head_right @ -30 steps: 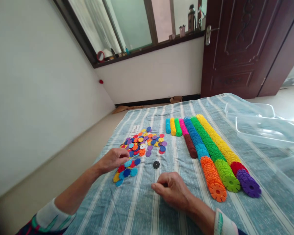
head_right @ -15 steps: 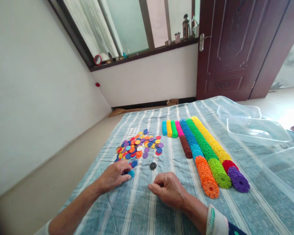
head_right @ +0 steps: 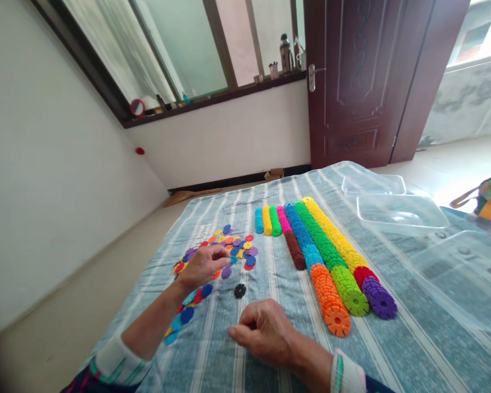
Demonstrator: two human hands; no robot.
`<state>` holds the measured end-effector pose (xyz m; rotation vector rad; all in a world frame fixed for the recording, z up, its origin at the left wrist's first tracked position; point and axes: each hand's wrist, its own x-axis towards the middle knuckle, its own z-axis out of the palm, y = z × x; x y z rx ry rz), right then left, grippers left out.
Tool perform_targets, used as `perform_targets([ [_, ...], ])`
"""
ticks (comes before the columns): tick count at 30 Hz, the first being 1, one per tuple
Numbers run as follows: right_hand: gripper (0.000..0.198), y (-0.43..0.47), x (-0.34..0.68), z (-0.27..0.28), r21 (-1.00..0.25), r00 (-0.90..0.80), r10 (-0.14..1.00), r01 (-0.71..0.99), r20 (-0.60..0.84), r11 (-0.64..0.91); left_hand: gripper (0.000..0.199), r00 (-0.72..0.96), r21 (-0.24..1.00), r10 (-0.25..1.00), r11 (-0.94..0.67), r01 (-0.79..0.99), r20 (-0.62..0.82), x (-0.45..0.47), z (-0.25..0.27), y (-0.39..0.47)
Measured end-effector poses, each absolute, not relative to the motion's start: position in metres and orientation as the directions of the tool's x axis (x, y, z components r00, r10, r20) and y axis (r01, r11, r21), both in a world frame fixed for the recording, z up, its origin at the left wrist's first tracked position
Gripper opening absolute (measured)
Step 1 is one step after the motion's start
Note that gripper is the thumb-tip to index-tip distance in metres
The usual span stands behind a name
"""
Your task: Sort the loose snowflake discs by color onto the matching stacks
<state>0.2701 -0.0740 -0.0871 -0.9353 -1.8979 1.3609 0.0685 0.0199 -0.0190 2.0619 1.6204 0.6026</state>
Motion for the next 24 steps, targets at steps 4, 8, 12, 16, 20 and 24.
perform_targets([
  [4,0.040,-0.074,0.269,-0.088,-0.958,-0.560,0.825,0.183,0.083,0.220,0.009,0.150,0.618,0.973,-0.227,0.753,0.174,0.102,-0.032,0.070],
  [8,0.039,-0.073,0.268,-0.088,-0.964,-0.559,0.824,0.161,0.088,0.213,0.008,0.132,0.613,0.972,-0.225,0.757,0.194,0.121,-0.044,0.105],
  [12,0.039,-0.073,0.268,-0.089,-0.967,-0.553,0.826,0.136,0.107,0.216,0.009,0.146,0.589,0.969,-0.238,0.772,0.201,0.127,-0.050,0.121],
  [16,0.038,-0.072,0.267,-0.090,-0.969,-0.544,0.832,0.128,0.109,0.210,0.010,0.160,0.558,0.967,-0.245,0.793,0.197,0.129,-0.055,0.129],
  [20,0.037,-0.072,0.267,-0.091,-0.969,-0.549,0.829,0.125,0.110,0.212,0.011,0.161,0.525,0.966,-0.246,0.815,0.202,0.129,-0.060,0.135],
  [24,0.038,-0.072,0.267,-0.093,-0.974,-0.551,0.826,0.101,0.116,0.204,0.010,0.163,0.498,0.961,-0.256,0.829,0.223,0.128,-0.063,0.136],
])
